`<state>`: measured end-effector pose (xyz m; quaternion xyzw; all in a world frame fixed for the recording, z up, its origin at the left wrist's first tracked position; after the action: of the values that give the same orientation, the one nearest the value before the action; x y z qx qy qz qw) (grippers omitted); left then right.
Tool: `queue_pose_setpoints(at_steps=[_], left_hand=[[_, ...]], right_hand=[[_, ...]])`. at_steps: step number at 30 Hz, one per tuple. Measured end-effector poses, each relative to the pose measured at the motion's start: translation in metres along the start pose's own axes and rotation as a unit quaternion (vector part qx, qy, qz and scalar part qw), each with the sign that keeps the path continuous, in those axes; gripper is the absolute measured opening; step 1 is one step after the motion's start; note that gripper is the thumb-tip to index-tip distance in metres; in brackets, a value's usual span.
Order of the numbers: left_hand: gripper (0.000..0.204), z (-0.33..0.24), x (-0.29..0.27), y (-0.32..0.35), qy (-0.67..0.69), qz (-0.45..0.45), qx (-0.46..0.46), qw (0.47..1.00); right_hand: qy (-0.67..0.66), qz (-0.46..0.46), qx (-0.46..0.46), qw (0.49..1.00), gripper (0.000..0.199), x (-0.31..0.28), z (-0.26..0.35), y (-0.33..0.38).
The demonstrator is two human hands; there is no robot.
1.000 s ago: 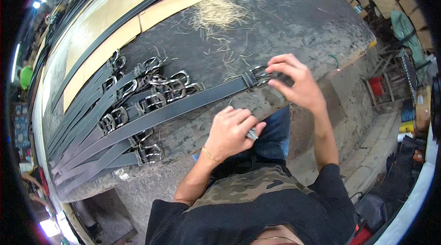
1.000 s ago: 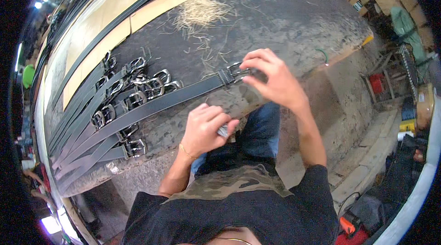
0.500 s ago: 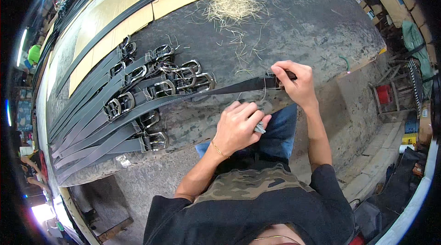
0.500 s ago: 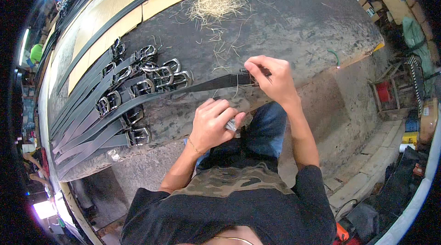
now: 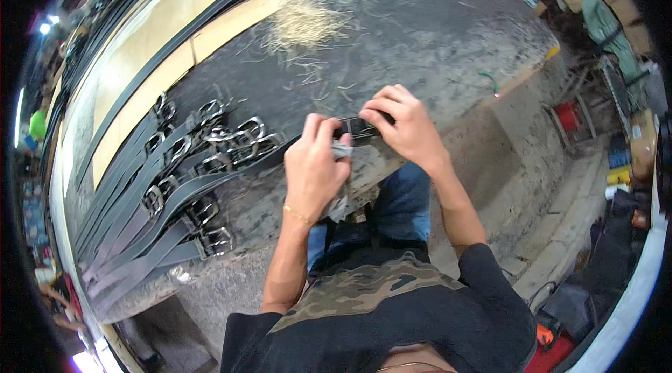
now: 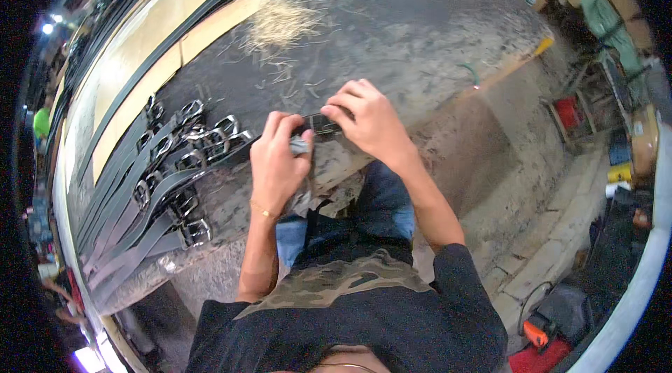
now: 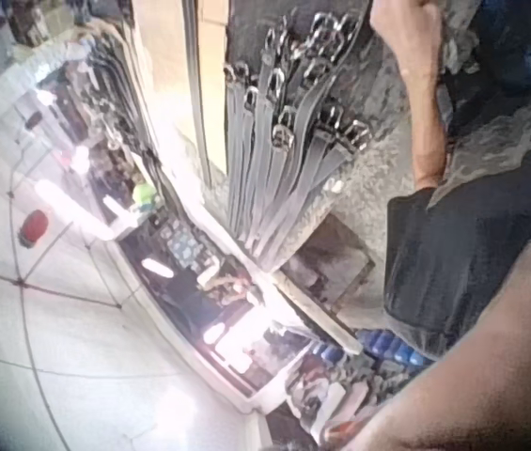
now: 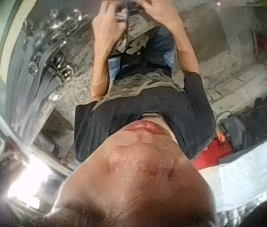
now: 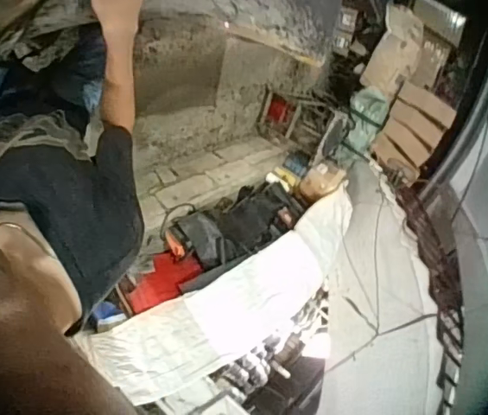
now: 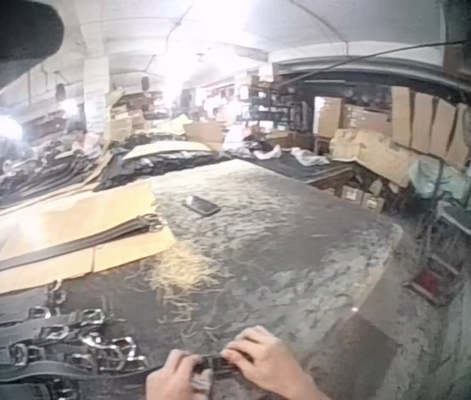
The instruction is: Assembling and finishing leather belts by trimming threads and checking buckle hardware.
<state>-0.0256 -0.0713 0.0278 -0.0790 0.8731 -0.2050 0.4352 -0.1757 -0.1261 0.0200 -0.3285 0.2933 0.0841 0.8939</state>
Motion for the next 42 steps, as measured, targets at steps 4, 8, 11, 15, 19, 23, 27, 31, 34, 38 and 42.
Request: queue_pose_setpoints(at_steps=[4, 8, 11, 15, 19, 23, 27, 31, 34, 38, 42], left_hand=[[0.025, -0.005, -0.011, 0.003, -0.028, -0.007, -0.015, 0.999], [0.038, -0.015, -0.034, 0.015, -0.042, 0.027, -0.025, 0.998], [0.043, 0.001, -0.062, 0.041, -0.078, 0.026, -0.098, 0.992], [0.044, 0.035, -0.093, 0.074, -0.127, -0.041, -0.127, 0.983], [0.034, 0.050, -0.118, 0.093, -0.133, -0.094, -0.162, 0.973], [0.025, 0.061, -0.142, 0.111, -0.171, -0.177, -0.152, 0.957], [0.025, 0.069, -0.150, 0.117, -0.177, -0.147, -0.157, 0.960], [0.026, 0.064, -0.166, 0.110, -0.196, -0.130, -0.124, 0.964], [0.031, 0.045, -0.193, 0.106, -0.219, -0.171, -0.085, 0.957], [0.038, 0.057, -0.205, 0.102, -0.288, -0.140, -0.055, 0.946], [0.027, 0.089, -0.176, 0.113, -0.320, -0.092, -0.079, 0.940]], right_hand=[[-0.060, 0.030, 0.012, 0.998, 0.026, 0.002, 0.002, -0.006], [-0.067, 0.075, 0.032, 0.994, 0.032, -0.009, -0.004, 0.003], [-0.112, 0.079, 0.081, 0.987, 0.030, -0.017, -0.002, 0.005], [-0.232, 0.004, 0.095, 0.968, 0.029, -0.024, -0.024, 0.020], [-0.396, -0.089, 0.044, 0.913, 0.031, -0.033, -0.059, 0.031], [-0.620, -0.194, 0.119, 0.751, 0.032, -0.039, -0.101, 0.037], [-0.653, -0.284, 0.194, 0.675, 0.017, -0.051, -0.122, 0.040], [-0.617, -0.311, 0.222, 0.688, 0.018, -0.052, -0.120, 0.038], [-0.580, -0.328, 0.232, 0.709, 0.022, -0.048, -0.122, 0.039], [-0.582, -0.371, 0.252, 0.678, 0.030, -0.062, -0.126, 0.045], [-0.674, -0.280, 0.186, 0.658, 0.019, -0.063, -0.140, 0.038]])
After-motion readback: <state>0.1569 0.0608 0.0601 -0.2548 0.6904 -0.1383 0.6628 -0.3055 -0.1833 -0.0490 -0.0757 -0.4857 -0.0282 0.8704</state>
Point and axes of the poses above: each hand's wrist, its own y-axis away from the middle knuckle, its own x-axis out of the palm, z = x × y, the point moved 7 cm from there along -y, towards the middle knuckle, and after that the axes turned 1 degree about -z, right-handed, at the moved point
